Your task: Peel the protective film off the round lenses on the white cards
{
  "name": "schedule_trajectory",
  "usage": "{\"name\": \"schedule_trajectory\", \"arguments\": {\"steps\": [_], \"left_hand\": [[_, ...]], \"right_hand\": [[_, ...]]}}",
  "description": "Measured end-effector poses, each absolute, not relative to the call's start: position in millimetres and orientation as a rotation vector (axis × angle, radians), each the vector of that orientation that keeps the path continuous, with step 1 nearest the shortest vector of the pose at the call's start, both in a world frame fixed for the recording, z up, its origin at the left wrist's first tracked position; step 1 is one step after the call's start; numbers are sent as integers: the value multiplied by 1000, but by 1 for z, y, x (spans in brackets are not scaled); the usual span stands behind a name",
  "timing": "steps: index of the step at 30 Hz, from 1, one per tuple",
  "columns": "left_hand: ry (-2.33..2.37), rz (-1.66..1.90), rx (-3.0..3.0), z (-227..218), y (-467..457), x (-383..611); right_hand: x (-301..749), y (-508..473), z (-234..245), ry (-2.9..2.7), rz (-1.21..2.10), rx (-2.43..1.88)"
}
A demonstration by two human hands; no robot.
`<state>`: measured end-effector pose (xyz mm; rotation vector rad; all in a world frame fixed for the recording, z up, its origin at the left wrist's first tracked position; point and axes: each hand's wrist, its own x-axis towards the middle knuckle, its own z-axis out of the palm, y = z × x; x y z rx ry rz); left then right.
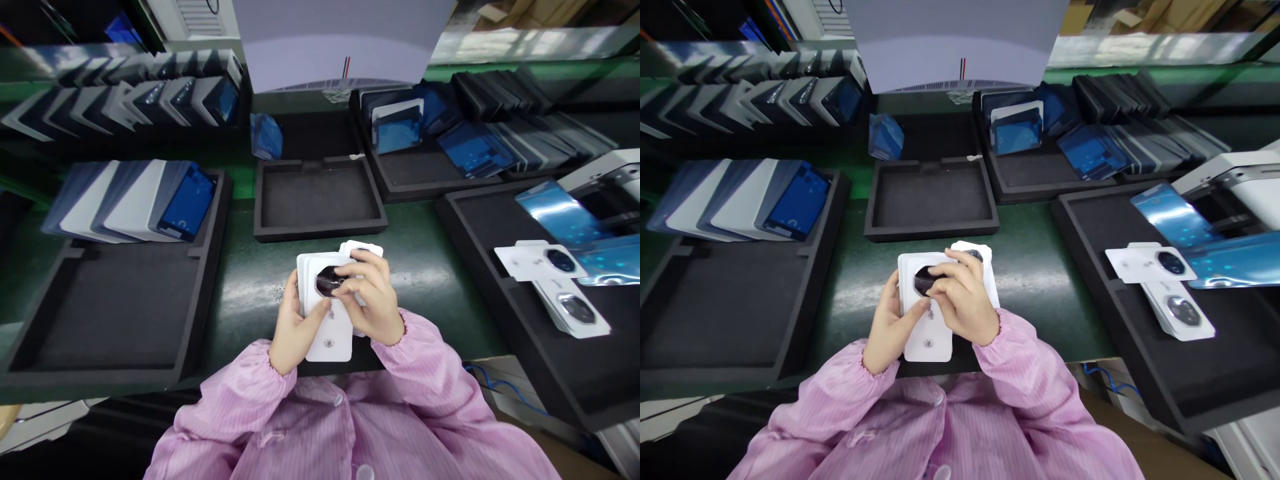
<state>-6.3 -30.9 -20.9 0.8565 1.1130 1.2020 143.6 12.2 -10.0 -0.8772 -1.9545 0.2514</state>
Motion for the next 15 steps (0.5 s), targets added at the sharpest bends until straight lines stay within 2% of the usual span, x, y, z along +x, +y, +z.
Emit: {"name": "schedule_trajectory", "arguments": {"steps": [5, 9, 15], "left_hand": [[1149, 1207, 829, -23, -30, -7], [1089, 1207, 745, -22, -31, -7], [1006, 1226, 652, -26, -27, -7]], "right_hand": [[143, 11, -16, -1993, 250, -728], [144, 12, -15, -1868, 232, -962], [147, 17, -14, -1795, 588, -1233]]}}
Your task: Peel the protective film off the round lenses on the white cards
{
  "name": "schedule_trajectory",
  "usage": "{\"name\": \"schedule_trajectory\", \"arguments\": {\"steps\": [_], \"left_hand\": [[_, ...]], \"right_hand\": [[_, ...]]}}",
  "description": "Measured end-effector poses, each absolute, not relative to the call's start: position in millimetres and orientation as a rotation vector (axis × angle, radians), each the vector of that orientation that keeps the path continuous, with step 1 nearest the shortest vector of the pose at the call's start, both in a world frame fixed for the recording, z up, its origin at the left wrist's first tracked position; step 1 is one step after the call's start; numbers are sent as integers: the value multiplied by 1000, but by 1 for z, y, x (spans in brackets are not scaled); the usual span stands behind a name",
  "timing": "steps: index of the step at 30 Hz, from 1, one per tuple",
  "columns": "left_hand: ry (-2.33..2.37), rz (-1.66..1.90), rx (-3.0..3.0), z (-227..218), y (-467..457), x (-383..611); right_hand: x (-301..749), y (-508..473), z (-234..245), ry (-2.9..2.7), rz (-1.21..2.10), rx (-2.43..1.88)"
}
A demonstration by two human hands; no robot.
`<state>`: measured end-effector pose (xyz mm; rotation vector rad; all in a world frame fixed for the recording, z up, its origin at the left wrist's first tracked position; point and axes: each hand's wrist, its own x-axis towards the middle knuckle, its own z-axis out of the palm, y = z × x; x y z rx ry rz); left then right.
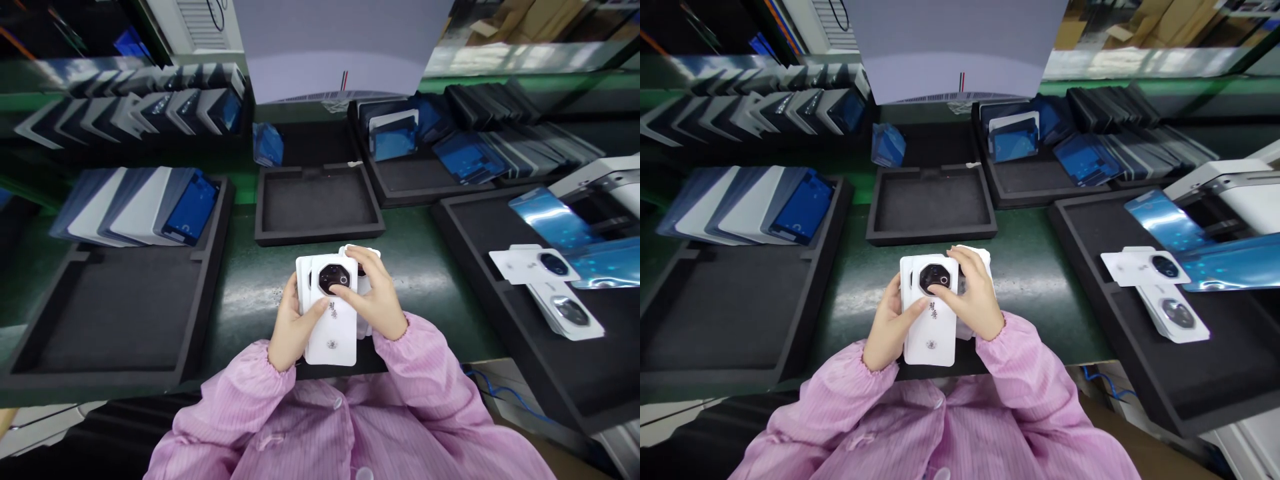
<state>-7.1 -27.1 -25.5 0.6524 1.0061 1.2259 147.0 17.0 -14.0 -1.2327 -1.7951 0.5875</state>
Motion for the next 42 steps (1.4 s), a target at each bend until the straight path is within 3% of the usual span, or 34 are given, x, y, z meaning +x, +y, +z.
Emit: {"name": "schedule_trajectory", "arguments": {"steps": [9, 13, 16, 18, 20, 24, 32, 36, 39, 42], "left_hand": [[1025, 1283, 452, -20, -19, -9], [1048, 1320, 423, -19, -16, -11], [1025, 1289, 468, -21, -15, -11], [1024, 1262, 532, -24, -17, -9], [1060, 1260, 640, -27, -20, -6], [1178, 1261, 910, -31, -28, 0], [1282, 1168, 1114, -32, -33, -1], [1234, 1156, 1041, -29, -33, -2], [1233, 1158, 976, -29, -32, -4], [1227, 1228, 978, -30, -29, -6]], "right_hand": [[209, 41, -22, -973, 618, -1218], [207, 43, -34, -1309, 794, -1442], [185, 38, -37, -1605, 462, -1574], [172, 33, -33, -1669, 215, -1500], [162, 28, -27, -1674, 183, -1341], [150, 20, -20, -1717, 453, -1176], [144, 14, -23, -1585, 711, -1254], [142, 6, -18, -1622, 466, -1207], [141, 1, -17, -1792, 263, -974], [140, -1, -19, -1970, 266, -670]]}}
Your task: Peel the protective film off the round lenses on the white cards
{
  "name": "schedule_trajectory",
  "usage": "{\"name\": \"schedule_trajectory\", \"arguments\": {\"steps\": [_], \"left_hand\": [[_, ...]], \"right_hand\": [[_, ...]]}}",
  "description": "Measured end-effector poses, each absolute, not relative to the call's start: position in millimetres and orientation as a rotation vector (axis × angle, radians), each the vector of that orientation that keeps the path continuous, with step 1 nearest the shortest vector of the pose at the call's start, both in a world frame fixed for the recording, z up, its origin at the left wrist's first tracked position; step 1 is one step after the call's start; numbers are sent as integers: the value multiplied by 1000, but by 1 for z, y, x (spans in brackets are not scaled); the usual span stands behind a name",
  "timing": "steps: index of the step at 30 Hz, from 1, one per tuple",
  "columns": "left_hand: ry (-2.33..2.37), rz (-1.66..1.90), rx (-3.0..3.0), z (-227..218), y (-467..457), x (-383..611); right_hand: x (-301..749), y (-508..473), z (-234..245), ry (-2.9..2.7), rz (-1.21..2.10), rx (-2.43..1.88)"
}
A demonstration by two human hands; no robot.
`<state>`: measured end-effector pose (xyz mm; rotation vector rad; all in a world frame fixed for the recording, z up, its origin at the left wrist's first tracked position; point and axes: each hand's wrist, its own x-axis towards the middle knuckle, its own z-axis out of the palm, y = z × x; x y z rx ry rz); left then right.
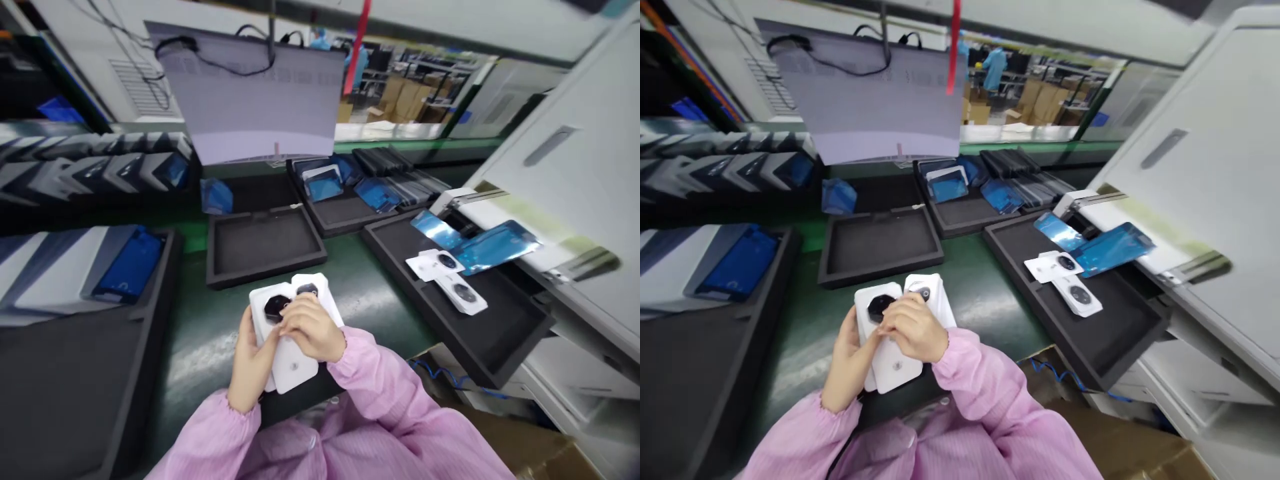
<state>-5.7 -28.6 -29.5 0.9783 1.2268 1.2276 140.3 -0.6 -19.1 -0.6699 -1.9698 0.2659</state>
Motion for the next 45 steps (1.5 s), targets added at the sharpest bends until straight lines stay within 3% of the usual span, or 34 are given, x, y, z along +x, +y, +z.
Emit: {"name": "schedule_trajectory", "arguments": {"steps": [11, 45], "left_hand": [[1090, 1243, 856, -27, -22, -9], [1057, 1254, 833, -21, -23, -9]], "right_hand": [[146, 3, -26, -1999, 389, -549], [145, 4, -24, -2039, 191, -596]]}}
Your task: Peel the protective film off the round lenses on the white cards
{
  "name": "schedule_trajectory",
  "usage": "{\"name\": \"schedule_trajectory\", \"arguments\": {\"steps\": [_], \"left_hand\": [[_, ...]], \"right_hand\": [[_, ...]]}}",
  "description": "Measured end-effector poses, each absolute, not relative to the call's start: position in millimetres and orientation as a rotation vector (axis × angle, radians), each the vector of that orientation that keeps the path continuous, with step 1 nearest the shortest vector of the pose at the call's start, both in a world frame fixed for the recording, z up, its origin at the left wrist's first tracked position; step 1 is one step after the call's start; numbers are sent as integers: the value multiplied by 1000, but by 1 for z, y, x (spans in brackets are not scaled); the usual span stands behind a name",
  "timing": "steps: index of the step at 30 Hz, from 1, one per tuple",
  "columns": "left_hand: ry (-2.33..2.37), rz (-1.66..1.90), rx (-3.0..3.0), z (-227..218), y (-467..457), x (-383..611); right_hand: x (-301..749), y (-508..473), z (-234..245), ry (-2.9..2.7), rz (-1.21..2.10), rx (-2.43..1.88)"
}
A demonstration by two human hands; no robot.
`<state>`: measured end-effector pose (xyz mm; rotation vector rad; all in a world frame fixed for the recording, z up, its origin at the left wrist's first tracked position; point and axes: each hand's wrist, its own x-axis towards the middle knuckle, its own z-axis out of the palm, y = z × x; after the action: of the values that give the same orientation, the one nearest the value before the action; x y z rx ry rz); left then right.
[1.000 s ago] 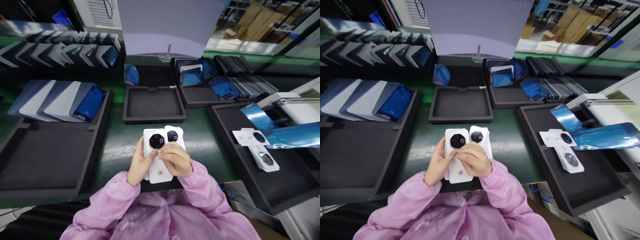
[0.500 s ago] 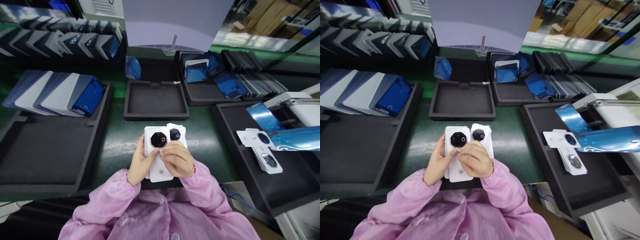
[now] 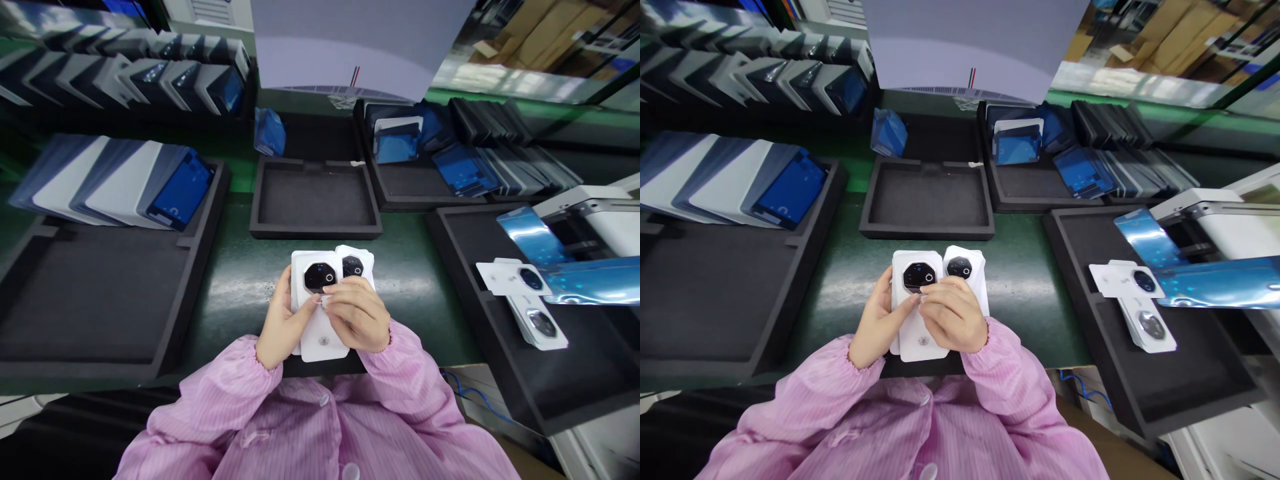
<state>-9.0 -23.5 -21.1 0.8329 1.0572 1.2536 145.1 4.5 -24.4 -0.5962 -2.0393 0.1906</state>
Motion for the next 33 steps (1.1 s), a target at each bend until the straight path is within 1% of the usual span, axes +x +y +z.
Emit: {"name": "schedule_trajectory", "arguments": {"steps": [2, 5, 7, 9, 13, 17, 18, 23, 27, 29, 33], "left_hand": [[1039, 1244, 812, -21, -24, -9], [1021, 1231, 781, -23, -25, -9], [1013, 1218, 779, -25, -26, -9], [1004, 1209, 787, -27, -26, -9], [959, 1217, 763, -32, -26, -8], [955, 1231, 748, -35, -25, -8], [964, 1245, 747, -35, -25, -8], [982, 1332, 611, -32, -22, -11], [968, 1329, 471, -25, -18, -16], [964, 1321, 445, -22, -16, -17], [974, 1304, 436, -19, -17, -17]], "right_hand": [[144, 5, -24, -2023, 165, -675], [142, 6, -23, -1946, 176, -954], [143, 7, -22, -1891, 278, -1150], [146, 8, -21, -1860, 428, -1247], [152, 12, -20, -1665, 645, -1250], [159, 16, -22, -1380, 969, -1159], [162, 17, -22, -1324, 992, -1143], [186, 26, -19, -1077, 786, -1205], [198, 30, -25, -1205, 984, -1286], [199, 30, -30, -1266, 1025, -1333], [198, 30, -36, -1373, 782, -1530]]}}
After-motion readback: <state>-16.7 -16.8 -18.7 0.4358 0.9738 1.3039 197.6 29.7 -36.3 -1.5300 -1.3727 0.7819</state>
